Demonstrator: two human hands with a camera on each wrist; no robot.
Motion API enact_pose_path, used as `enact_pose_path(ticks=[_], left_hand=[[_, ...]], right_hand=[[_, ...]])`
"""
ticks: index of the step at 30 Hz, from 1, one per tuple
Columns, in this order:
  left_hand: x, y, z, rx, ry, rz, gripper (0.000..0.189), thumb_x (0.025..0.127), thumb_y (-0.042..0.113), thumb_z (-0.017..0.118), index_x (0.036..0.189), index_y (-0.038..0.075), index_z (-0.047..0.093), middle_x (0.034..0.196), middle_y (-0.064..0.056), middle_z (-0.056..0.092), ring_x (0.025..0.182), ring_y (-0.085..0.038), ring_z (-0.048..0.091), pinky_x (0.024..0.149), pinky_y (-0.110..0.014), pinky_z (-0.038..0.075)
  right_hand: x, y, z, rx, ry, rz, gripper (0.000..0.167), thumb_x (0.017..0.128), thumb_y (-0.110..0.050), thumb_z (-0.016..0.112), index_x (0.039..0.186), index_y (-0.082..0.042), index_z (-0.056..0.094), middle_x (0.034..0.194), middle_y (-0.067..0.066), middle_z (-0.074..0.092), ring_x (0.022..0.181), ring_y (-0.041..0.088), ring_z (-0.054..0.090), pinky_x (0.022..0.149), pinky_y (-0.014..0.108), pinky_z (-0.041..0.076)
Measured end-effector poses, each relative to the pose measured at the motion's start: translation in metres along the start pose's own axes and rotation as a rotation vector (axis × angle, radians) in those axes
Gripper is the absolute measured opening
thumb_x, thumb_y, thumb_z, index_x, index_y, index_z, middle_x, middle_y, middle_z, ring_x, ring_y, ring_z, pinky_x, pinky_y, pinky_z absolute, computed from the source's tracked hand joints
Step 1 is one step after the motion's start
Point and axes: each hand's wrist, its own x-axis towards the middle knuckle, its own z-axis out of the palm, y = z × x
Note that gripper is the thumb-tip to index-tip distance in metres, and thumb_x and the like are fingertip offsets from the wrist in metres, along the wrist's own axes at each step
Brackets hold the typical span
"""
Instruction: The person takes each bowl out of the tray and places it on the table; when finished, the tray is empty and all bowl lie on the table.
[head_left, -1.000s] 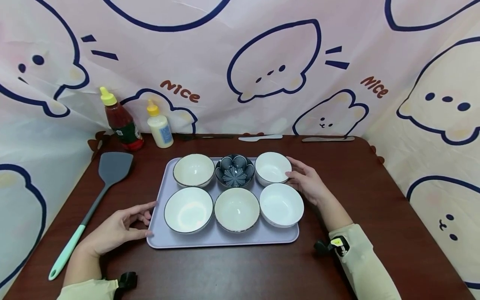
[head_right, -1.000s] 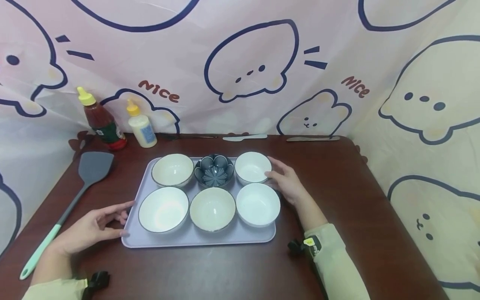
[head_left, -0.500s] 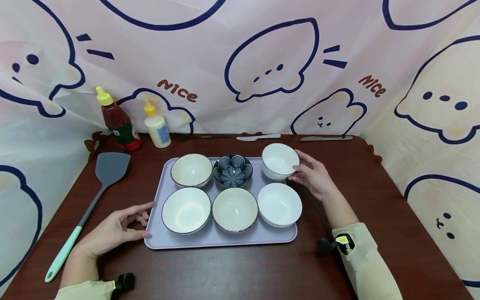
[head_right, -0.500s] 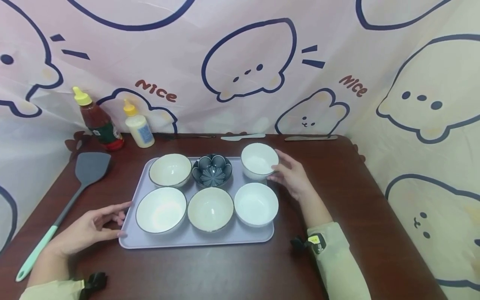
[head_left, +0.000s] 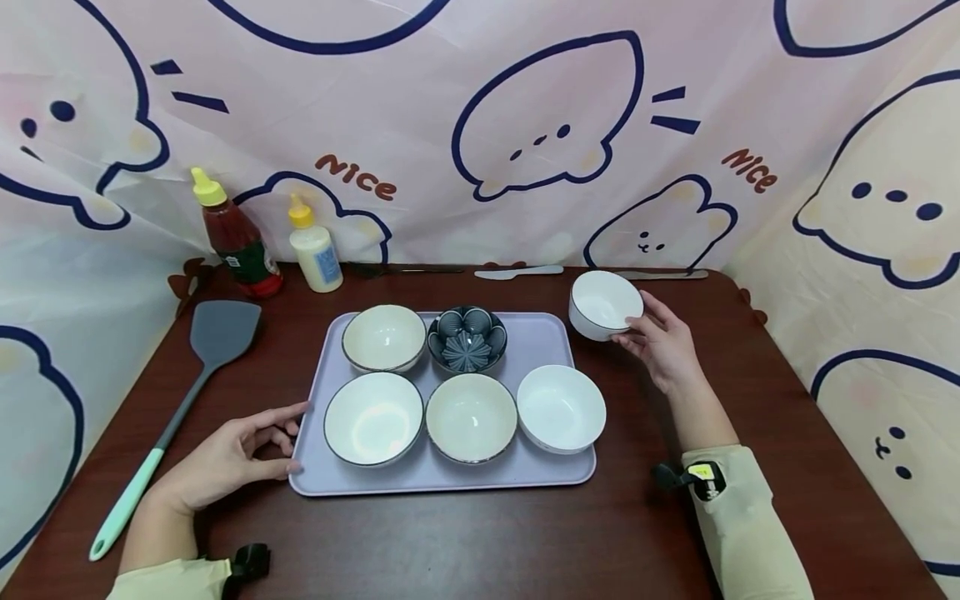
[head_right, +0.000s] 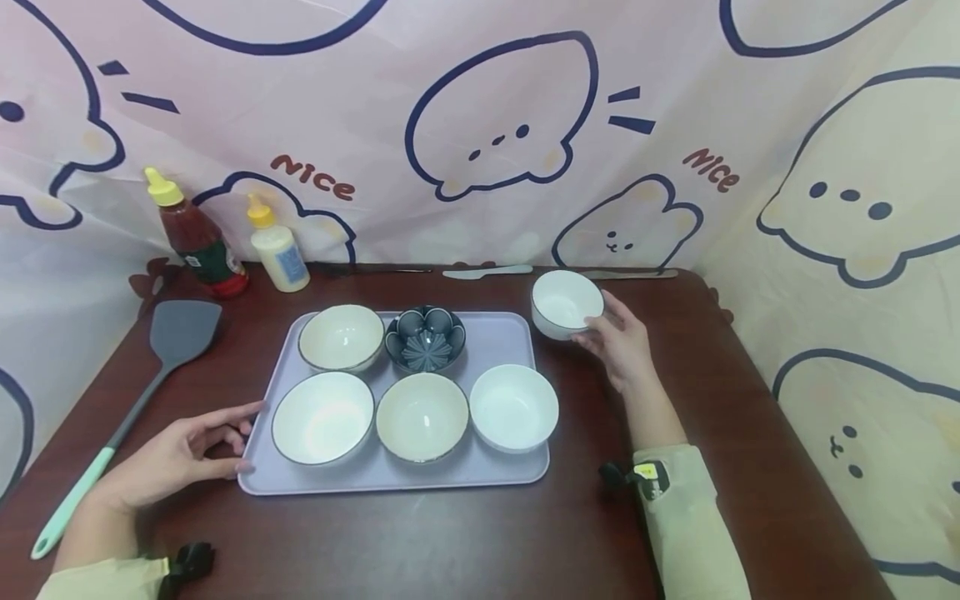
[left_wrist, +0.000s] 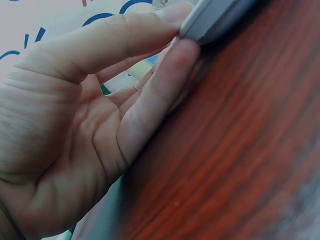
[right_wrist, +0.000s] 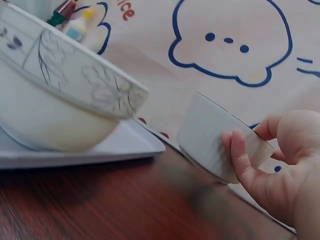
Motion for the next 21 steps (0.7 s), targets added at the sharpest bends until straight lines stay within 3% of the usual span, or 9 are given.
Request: enact_pose_path(ticks=[7, 21], left_hand=[[-0.001, 0.001, 0.0, -0.018, 0.0, 0.007, 0.073, 0.083, 0.012, 0.081, 0.146, 0.001, 0.046, 0.109, -0.007, 0.057, 0.09, -0.012, 0.062, 0.075, -0.021, 0.053], [0.0, 0.0, 0.001, -0.016, 0.007, -0.002, 0.073, 0.082, 0.012, 0.081, 0.145, 0.001, 0.046, 0.109, -0.006, 0.058, 0.09, -0.012, 0.062, 0.072, -0.023, 0.055]], right_hand=[[0.006, 0.01, -0.008, 0.022, -0.043, 0.036, 0.072, 0.098, -0.002, 0.06, 0.159, -0.018, 0.025, 0.114, 0.004, 0.057, 0.069, 0.016, 0.072, 0.07, 0.024, 0.058], [0.01, 0.018, -0.006, 0.014, -0.037, 0.056, 0.072, 0.098, 0.001, 0.058, 0.159, -0.018, 0.024, 0.117, 0.002, 0.056, 0.069, 0.016, 0.072, 0.069, 0.025, 0.059]])
